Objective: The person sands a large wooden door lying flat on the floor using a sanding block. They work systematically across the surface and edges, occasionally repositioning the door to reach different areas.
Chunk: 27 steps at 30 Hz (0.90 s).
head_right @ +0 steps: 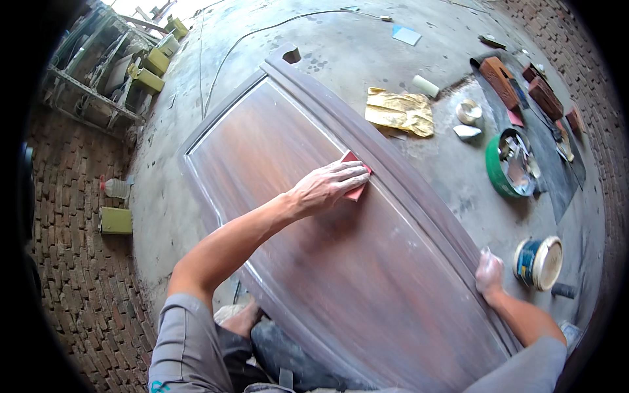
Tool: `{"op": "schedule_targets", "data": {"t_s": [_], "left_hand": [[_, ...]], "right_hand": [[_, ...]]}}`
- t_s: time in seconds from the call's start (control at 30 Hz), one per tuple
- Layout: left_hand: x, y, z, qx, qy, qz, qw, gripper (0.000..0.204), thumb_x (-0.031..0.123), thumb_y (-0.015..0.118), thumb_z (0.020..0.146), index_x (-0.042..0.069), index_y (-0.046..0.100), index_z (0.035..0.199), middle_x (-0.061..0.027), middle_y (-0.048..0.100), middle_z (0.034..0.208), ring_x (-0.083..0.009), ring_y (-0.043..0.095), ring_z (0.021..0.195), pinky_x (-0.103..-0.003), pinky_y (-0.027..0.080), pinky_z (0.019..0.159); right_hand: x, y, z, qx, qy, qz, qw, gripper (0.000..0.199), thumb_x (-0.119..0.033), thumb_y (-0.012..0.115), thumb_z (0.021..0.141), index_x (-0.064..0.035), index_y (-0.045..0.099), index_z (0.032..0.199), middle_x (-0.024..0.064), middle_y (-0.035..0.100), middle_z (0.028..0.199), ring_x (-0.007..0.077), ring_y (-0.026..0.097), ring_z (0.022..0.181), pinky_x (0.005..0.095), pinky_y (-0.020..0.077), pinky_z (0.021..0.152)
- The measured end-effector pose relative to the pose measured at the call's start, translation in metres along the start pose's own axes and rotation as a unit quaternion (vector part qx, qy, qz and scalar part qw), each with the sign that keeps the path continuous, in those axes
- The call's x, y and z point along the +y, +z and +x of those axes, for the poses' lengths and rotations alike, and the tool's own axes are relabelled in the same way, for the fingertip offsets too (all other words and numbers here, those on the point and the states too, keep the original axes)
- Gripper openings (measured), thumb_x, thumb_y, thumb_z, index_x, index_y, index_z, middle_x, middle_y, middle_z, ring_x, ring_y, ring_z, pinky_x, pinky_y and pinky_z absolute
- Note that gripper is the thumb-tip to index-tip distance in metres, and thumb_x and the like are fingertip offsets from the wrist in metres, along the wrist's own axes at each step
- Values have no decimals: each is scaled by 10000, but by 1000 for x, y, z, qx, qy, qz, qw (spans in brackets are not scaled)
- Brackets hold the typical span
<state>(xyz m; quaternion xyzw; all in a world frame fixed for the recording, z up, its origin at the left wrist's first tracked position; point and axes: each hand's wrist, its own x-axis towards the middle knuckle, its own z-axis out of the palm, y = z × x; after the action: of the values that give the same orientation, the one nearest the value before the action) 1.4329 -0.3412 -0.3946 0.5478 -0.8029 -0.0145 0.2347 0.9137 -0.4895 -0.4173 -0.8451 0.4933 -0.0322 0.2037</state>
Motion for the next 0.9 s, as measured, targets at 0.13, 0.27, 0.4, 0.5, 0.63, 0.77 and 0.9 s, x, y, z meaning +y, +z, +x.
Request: {"op": "schedule_targets", "data": {"t_s": [0.13, 0.27, 0.4, 0.5, 0.63, 0.77, 0.9], "left_hand": [[-89, -21, -3, 28, -27, 43, 998, 405, 15, 681, 864, 51, 665, 1267, -112, 686, 1315, -266, 619, 1278, -450, 413, 1209], [-173, -52, -35, 33, -29, 85, 995, 446, -45, 694, 817, 75, 675, 1246, -98, 699, 1277, -257, 631, 1265, -405, 464, 1172], [-230, -90, -49, 29, -56, 208, 976, 348, -29, 605, 868, 46, 683, 1199, -156, 723, 1130, -319, 678, 1131, -392, 529, 1071], [-265, -114, -31, 93, -221, 128, 962, 233, 180, 533, 1047, 37, 708, 1100, -257, 703, 958, -456, 670, 929, -503, 535, 796], [-279, -108, -19, 102, -334, 162, 923, 343, 329, 529, 1053, 45, 720, 1040, -252, 715, 981, -457, 674, 964, -512, 531, 833], [-270, -105, -27, 37, -324, 240, 915, 400, 303, 476, 1075, 23, 741, 968, -270, 714, 943, -429, 706, 828, -511, 572, 777], [-187, -41, -21, 99, -194, 101, 971, 322, 118, 479, 1044, 5, 742, 896, -226, 729, 897, -344, 739, 853, -457, 603, 859]], "right_hand": [[-4, -13, -6, -15, 18, 18, 1000, 458, -223, 359, 1081, 31, 505, 729, 275, 493, 634, 430, 469, 566, 497, 344, 572], [-20, -9, 3, -56, 1, 18, 998, 472, -236, 329, 1092, 39, 550, 779, 234, 520, 637, 373, 489, 565, 458, 380, 591], [-23, -10, 5, -38, -22, 62, 997, 526, -291, 300, 1119, 18, 484, 735, 177, 405, 595, 277, 394, 551, 448, 315, 570], [-19, -9, 3, -47, -17, 45, 998, 504, -274, 293, 1114, 24, 519, 776, 194, 450, 606, 315, 433, 554, 452, 340, 579], [-11, -18, -2, -59, -7, 28, 998, 493, -254, 281, 1107, 36, 567, 828, 206, 506, 620, 352, 483, 564, 450, 375, 592], [-9, -8, 6, -70, -16, 19, 997, 495, -258, 280, 1107, 36, 571, 835, 204, 508, 622, 352, 486, 566, 453, 379, 596], [-10, -23, 1, -72, 7, -35, 997, 497, -263, 278, 1106, 36, 574, 842, 203, 510, 624, 351, 489, 568, 455, 382, 600]]}}
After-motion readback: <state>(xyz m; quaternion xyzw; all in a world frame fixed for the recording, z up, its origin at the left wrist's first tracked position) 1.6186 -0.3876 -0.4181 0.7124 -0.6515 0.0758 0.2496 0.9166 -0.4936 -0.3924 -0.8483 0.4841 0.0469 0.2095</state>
